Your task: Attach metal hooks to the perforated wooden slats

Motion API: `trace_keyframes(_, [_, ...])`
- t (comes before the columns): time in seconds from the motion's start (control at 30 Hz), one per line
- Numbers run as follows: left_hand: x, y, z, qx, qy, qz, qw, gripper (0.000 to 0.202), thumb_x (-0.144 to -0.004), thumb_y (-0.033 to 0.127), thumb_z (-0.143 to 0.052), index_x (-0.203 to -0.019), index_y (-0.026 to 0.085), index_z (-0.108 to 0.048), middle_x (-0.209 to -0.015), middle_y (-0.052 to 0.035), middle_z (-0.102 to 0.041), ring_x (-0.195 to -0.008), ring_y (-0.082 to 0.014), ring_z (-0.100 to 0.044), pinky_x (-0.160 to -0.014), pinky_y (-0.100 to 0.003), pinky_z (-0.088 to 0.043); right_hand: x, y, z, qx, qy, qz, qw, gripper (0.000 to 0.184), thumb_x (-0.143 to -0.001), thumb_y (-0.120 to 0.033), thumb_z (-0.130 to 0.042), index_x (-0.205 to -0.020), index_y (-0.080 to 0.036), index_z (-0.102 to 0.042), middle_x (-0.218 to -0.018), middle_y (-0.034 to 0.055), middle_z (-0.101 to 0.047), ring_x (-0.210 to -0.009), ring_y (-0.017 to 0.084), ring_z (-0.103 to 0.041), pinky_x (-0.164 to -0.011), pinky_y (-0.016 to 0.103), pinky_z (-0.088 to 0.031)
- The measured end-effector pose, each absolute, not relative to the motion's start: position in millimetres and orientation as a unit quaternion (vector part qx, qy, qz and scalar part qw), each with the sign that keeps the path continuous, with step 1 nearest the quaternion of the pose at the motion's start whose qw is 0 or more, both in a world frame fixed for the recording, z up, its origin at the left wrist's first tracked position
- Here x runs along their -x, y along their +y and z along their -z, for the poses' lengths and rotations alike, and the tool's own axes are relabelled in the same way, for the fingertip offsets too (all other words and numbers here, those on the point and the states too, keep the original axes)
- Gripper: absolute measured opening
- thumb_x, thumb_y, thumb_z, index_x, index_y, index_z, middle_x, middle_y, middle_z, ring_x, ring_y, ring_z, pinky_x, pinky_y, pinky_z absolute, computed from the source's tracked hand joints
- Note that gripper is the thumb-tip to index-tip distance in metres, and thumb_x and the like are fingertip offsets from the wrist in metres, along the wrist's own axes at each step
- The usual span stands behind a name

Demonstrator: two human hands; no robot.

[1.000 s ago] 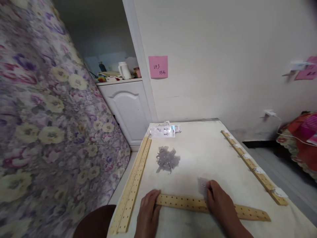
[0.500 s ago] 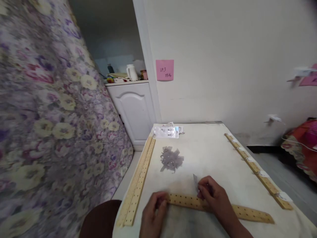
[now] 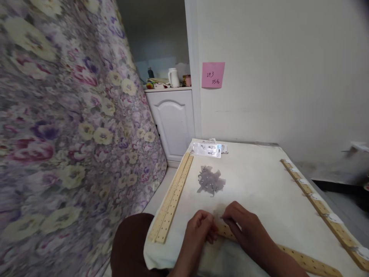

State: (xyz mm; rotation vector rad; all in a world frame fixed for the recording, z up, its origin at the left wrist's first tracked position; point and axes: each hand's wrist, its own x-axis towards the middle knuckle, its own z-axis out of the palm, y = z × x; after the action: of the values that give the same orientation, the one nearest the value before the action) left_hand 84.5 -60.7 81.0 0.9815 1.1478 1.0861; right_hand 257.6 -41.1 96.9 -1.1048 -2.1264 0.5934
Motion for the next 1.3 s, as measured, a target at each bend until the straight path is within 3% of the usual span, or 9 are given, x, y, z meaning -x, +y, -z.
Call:
trace_keyframes(0.23, [-89.8, -61.0, -73.4, -0.395, 0.511, -0.463, 0.607, 0.023, -0.076, 0.036, -0.061, -0.070, 0.018, -0.049, -0.054, 0.0043, -0.061, -0.040, -0.0063, -0.047, -0.041, -0.018, -0.031, -254.2, -42.6, -85.1, 0.413, -0.790, -0.272, 0.363, 0.014, -0.086, -0.014, -0.044, -0.080, -0.023, -0.053, -0.084, 0.0006, -0.057, -0.072, 0.012, -0.057, -0.067, 0.024, -0.046])
trace_keyframes(0.4, [-86.7, -64.9, -70.7, -0.364, 0.533, -0.472, 0.600, 0.025, -0.074, 0.039, -0.063, -0.070, 0.018, -0.050, -0.056, 0.0042, -0.062, -0.039, -0.0062, -0.049, -0.040, -0.017, -0.031, -261.4, -37.5, -85.8, 0.442, -0.740, -0.329, 0.386, 0.019, -0.079, -0.016, -0.049, -0.096, -0.023, -0.055, -0.098, 0.0034, -0.059, -0.069, 0.013, -0.058, -0.063, 0.026, -0.048])
trace_keyframes(0.6, [-75.4, -68.1, -63.7, -0.361, 0.532, -0.493, 0.587, 0.028, -0.074, 0.041, -0.065, -0.070, 0.018, -0.049, -0.057, 0.0039, -0.063, -0.040, -0.0059, -0.051, -0.040, -0.016, -0.034, -261.5, -33.3, -81.1, 0.485, -0.693, -0.412, 0.339, 0.015, -0.084, -0.028, -0.048, -0.093, -0.021, -0.058, -0.072, -0.0003, -0.062, -0.062, 0.015, -0.060, -0.061, 0.028, -0.047])
trace_keyframes(0.87, [-62.6, -79.1, -52.7, -0.348, 0.545, -0.492, 0.583, 0.034, -0.070, 0.045, -0.068, -0.072, 0.018, -0.049, -0.058, 0.0028, -0.065, -0.041, -0.0059, -0.053, -0.040, -0.015, -0.035, -239.0, -36.1, -53.1, 0.437, -0.620, -0.542, 0.361, 0.021, -0.081, -0.031, -0.052, -0.100, -0.020, -0.055, -0.084, 0.0017, -0.061, -0.063, 0.015, -0.063, -0.059, 0.029, -0.049])
trace_keyframes(1.07, [-64.3, -84.4, -50.3, -0.342, 0.538, -0.493, 0.592, 0.035, -0.069, 0.046, -0.070, -0.070, 0.018, -0.049, -0.055, 0.0038, -0.064, -0.039, -0.0053, -0.052, -0.039, -0.015, -0.034, -235.0, -37.9, -48.2, 0.419, -0.623, -0.546, 0.372, 0.015, -0.079, -0.023, -0.051, -0.093, -0.019, -0.057, -0.071, -0.0017, -0.058, -0.059, 0.013, -0.058, -0.055, 0.026, -0.046])
trace_keyframes(1.3, [-69.7, -86.8, -58.9, -0.348, 0.538, -0.496, 0.586, 0.034, -0.070, 0.044, -0.070, -0.072, 0.018, -0.049, -0.056, 0.0035, -0.064, -0.040, -0.0055, -0.053, -0.039, -0.015, -0.034, -237.0, -39.7, -52.5, 0.417, -0.634, -0.526, 0.384, 0.015, -0.078, -0.022, -0.051, -0.091, -0.020, -0.058, -0.074, -0.0007, -0.059, -0.062, 0.013, -0.058, -0.056, 0.025, -0.046])
